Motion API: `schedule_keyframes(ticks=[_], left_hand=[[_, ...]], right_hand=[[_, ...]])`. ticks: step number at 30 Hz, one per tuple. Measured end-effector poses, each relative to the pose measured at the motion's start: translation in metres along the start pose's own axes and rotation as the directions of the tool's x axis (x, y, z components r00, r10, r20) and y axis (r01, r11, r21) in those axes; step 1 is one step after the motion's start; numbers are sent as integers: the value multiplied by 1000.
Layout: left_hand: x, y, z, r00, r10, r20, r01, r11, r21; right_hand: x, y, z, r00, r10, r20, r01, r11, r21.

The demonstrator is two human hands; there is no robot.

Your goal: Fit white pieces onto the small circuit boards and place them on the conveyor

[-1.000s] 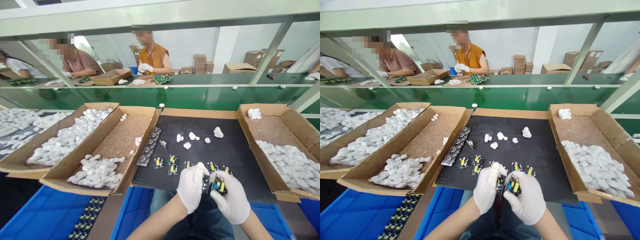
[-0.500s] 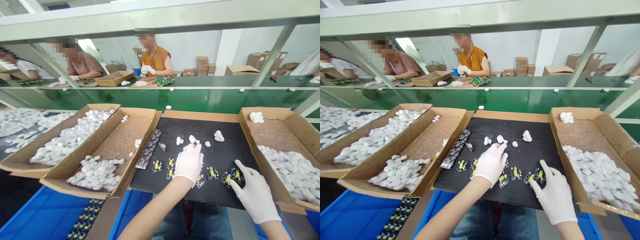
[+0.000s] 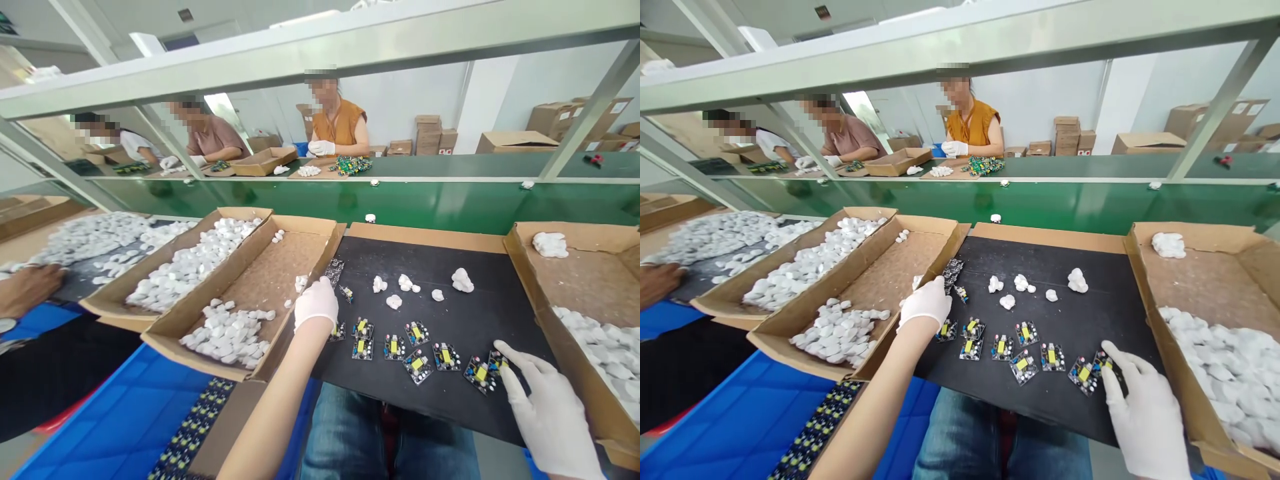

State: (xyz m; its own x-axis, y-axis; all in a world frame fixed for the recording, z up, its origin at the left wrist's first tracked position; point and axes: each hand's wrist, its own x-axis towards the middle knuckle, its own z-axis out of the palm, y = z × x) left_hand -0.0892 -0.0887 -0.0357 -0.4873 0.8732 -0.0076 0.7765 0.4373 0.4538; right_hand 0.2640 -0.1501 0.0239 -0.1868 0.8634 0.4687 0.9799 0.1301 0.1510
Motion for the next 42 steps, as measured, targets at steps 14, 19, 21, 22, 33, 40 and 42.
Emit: schedule_keyframes(ticks=[14, 19, 21, 22, 33, 40, 42], left_hand=[[-48, -38, -42, 970, 114, -216, -244, 486, -839], [-76, -35, -36, 652, 737, 179, 323, -56, -945], [-86, -24, -25, 496, 840, 219, 437, -23, -899], [-91, -19, -19, 436, 869, 235, 462, 8, -887], [-101, -12, 14, 368, 852, 372, 596, 91, -798], [-99, -35, -5, 808, 589, -19, -148, 172, -974], [-105, -36, -9, 789, 587, -181, -495, 432, -754]], right_hand=[[-8, -34, -37, 926, -40, -375, 113, 978, 173], [7, -91, -50, 831, -398, -390, 438, 899, 15], [15, -113, -50, 774, -562, -292, 567, 820, -76], [18, -123, -48, 757, -620, -205, 614, 783, -100], [16, -123, -37, 630, -767, 123, 775, 631, -38], [18, -111, -42, 800, -595, 73, 598, 801, -27], [18, -113, -41, 829, -545, 126, 553, 832, -45]])
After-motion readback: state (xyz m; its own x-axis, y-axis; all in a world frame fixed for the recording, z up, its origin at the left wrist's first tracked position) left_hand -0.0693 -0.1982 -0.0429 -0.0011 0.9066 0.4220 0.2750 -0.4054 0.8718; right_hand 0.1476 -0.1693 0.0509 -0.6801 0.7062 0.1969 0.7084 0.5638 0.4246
